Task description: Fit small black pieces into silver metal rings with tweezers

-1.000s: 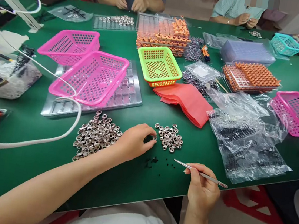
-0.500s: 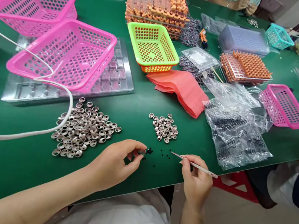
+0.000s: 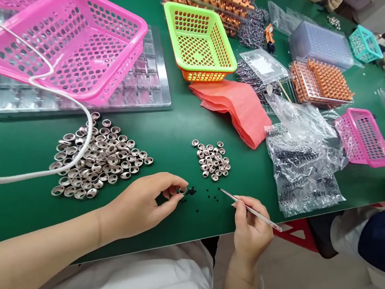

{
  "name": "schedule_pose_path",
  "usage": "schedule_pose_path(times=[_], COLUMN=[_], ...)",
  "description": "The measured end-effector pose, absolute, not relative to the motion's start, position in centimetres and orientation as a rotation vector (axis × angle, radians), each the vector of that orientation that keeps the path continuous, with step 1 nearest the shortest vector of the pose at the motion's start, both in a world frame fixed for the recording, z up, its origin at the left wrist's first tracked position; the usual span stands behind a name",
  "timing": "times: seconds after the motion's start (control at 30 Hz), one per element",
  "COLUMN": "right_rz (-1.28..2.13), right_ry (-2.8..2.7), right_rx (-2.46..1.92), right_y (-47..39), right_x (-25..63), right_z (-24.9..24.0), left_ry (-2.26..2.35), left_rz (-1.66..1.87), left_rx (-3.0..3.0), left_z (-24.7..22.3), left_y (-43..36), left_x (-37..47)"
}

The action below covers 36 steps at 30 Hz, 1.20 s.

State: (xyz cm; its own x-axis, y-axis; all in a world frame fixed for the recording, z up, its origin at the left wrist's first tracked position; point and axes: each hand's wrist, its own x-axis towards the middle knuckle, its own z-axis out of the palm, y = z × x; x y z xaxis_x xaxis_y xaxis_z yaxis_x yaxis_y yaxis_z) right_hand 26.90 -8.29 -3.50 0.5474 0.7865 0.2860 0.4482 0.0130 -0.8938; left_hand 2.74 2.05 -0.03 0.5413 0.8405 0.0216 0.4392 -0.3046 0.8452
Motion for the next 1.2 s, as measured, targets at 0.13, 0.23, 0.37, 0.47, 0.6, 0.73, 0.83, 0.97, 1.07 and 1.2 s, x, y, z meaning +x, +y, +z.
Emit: schedule_pose_path(times=[0.13,0.23,0.37,0.47,0.6,0.73,0.83,0.97,1.07,1.2], right_rz=[0.34,0.313,0.287,0.282,0.233,0.199,0.186,0.178,0.196,0.163], right_ry=[-1.081,-1.11,-1.154,-1.191,-1.225,-1.269,-1.279,-1.283,-1.284,-1.278], right_rx=[-1.624,-1.647,-1.643,-1.637,-1.617,-1.604,-1.579,-1.586,-1.596,-1.564], right_y=[-8.3,-8.3,-8.3,-8.3,-8.4,-8.5,-8.5,-8.4,-8.4,-8.4], right_x=[26.8,26.8,26.8,26.9,27.0,27.2,27.3,27.3,27.3,27.4], right_z=[-3.5,-3.5,-3.6,-3.7,-3.8,-4.0,-4.1,-4.1,-4.0,-4.0], left_ry=[1.072,1.078,1.074,1.06,1.043,1.035,1.015,0.974,0.936,0.904], left_rz=[0.573,0.557,0.557,0.577,0.601,0.595,0.62,0.635,0.628,0.605], left_rx=[1.896,1.884,1.878,1.885,1.888,1.852,1.819,1.775,1.722,1.65], left_z=[0.2,0.2,0.1,0.0,0.0,0.2,0.3,0.6,0.8,1.0], left_y=[2.2,2.3,2.3,2.3,2.2,2.1,2.1,2.0,1.8,1.5], left_x=[2.8,2.8,2.7,2.7,2.7,2.8,2.8,3.0,3.1,3.2])
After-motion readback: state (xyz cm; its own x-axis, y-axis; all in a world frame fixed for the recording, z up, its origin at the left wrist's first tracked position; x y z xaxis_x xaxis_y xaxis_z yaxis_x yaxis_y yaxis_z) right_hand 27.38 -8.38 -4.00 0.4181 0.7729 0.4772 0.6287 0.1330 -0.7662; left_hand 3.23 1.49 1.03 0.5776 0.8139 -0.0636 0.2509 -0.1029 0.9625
